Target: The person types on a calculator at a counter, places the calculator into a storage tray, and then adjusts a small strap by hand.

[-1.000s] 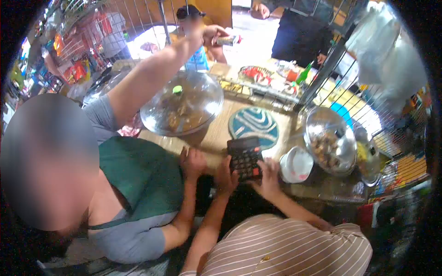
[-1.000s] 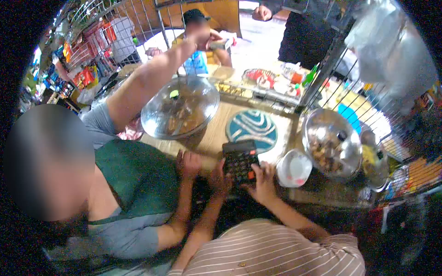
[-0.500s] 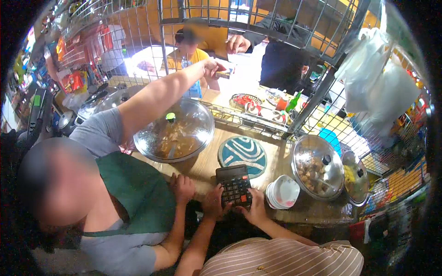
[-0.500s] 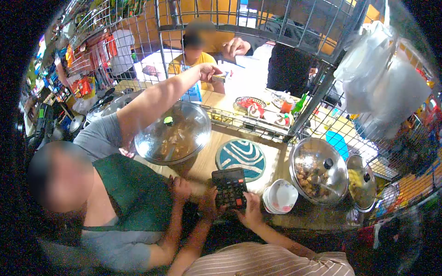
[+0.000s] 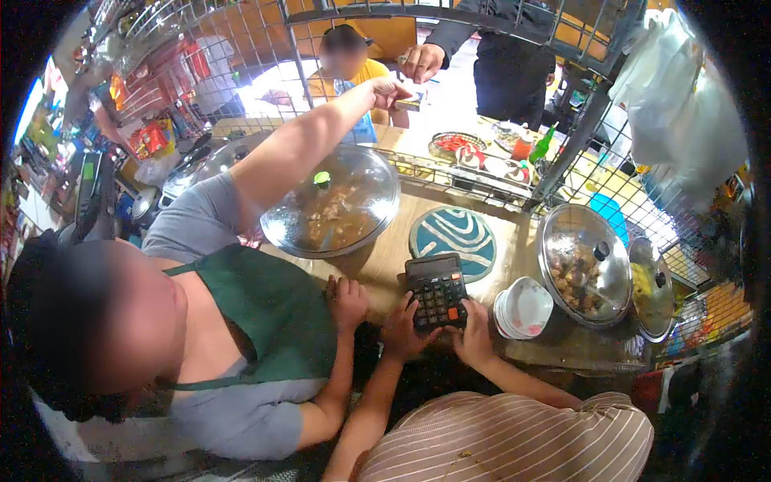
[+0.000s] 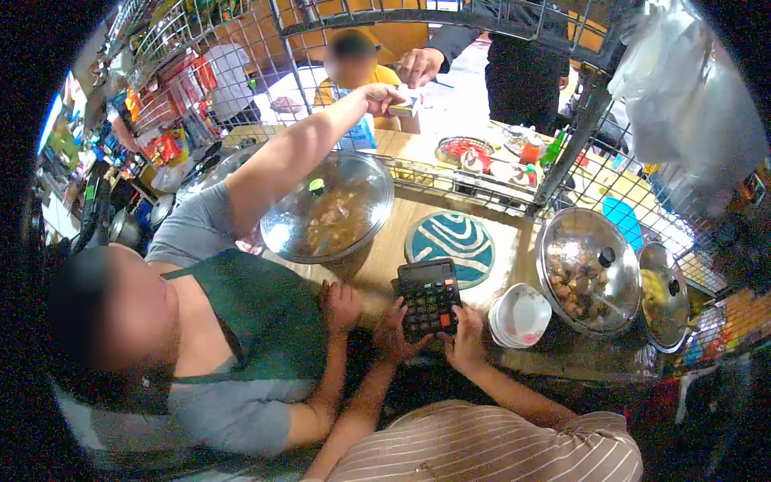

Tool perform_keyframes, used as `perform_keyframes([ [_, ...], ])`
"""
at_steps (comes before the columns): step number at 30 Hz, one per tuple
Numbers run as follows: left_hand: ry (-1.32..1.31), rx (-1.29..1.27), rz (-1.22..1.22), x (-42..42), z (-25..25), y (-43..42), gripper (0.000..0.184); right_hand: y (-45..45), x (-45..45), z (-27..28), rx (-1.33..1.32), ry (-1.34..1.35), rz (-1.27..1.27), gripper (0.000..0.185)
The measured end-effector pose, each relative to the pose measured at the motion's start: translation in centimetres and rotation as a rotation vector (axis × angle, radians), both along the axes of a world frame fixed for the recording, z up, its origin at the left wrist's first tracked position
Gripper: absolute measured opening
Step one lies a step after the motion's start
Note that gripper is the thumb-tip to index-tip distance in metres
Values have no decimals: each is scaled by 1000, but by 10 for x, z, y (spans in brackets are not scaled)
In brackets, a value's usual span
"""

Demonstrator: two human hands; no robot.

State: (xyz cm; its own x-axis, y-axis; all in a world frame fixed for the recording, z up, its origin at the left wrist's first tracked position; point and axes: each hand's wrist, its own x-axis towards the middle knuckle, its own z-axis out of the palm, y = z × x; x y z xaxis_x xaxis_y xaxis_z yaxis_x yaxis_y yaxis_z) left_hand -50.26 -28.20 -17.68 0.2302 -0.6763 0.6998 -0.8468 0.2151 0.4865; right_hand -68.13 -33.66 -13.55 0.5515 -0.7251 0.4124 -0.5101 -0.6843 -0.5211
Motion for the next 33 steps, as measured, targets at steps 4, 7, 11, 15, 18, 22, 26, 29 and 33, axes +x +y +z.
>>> perform_keyframes([
  [4,-17,291,17,1,4,4,75,-2,-3,1,28,-7,1,65],
  [7,-27,116,14,1,2,0,73,-2,2,-1,71,-96,4,64],
  [11,-71,147,32,0,5,2,75,-4,-4,-3,6,-95,-14,64],
  [15,-56,62,-22,9,-1,-3,81,1,2,5,-32,-137,-19,64],
  [18,-5,154,-103,25,11,-5,94,1,3,6,-55,-138,-45,57],
  [22,-175,391,-122,41,42,-12,114,1,4,4,-83,-160,-63,55],
  [26,-250,485,-96,39,41,-12,125,0,4,0,-88,-139,-63,54],
  [29,-261,498,-88,42,35,-12,127,1,6,-2,-99,-111,-77,62],
  [33,-292,487,-71,39,33,-13,124,2,6,0,-123,-111,-69,58],
])
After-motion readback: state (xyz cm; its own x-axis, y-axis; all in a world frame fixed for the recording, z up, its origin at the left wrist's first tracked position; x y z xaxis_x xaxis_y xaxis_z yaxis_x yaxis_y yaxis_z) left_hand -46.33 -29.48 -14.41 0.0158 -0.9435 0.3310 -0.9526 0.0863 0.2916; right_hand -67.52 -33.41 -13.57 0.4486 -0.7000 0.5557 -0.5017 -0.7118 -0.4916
